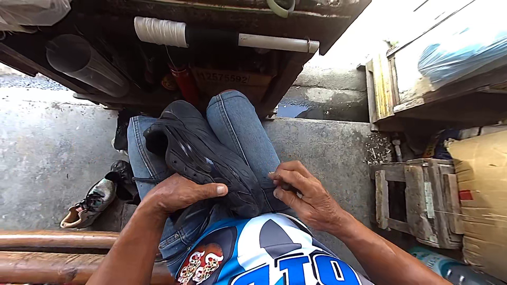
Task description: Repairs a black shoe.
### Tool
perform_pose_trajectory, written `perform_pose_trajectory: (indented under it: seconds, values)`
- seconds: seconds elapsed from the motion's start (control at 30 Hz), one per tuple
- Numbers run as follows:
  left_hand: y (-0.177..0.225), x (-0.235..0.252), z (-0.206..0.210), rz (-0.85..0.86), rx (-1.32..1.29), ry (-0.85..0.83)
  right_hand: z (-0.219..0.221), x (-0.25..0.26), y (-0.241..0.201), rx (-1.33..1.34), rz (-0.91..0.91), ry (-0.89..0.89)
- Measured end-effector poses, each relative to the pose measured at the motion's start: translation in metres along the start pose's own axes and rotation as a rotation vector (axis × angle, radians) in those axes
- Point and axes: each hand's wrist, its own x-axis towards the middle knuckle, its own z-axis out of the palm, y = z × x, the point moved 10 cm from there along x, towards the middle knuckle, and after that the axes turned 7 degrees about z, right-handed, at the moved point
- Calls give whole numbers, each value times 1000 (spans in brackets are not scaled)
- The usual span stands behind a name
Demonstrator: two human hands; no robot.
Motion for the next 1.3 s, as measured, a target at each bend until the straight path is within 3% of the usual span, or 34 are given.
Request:
perform_pose_trajectory:
  seconds: [0.1, 0.27, 0.83, 1.1, 1.3]
  values:
    - [-6, 0, 0, -61, -55, 37, 1, 1, -13, -175, -48, -113]
    - [-10, -4, 0, -97, -127, 112, 13, 5, -16, -137, -104, -176]
    - [-12, 1, 5, -94, -201, 30, 14, 17, -18, -240, -107, -319]
    - [-9, 7, 15, -108, -268, -59, 20, 34, -45, -649, -180, -393]
    - [-12, 6, 17, -103, -280, -67, 37, 39, -48, -778, -208, -442]
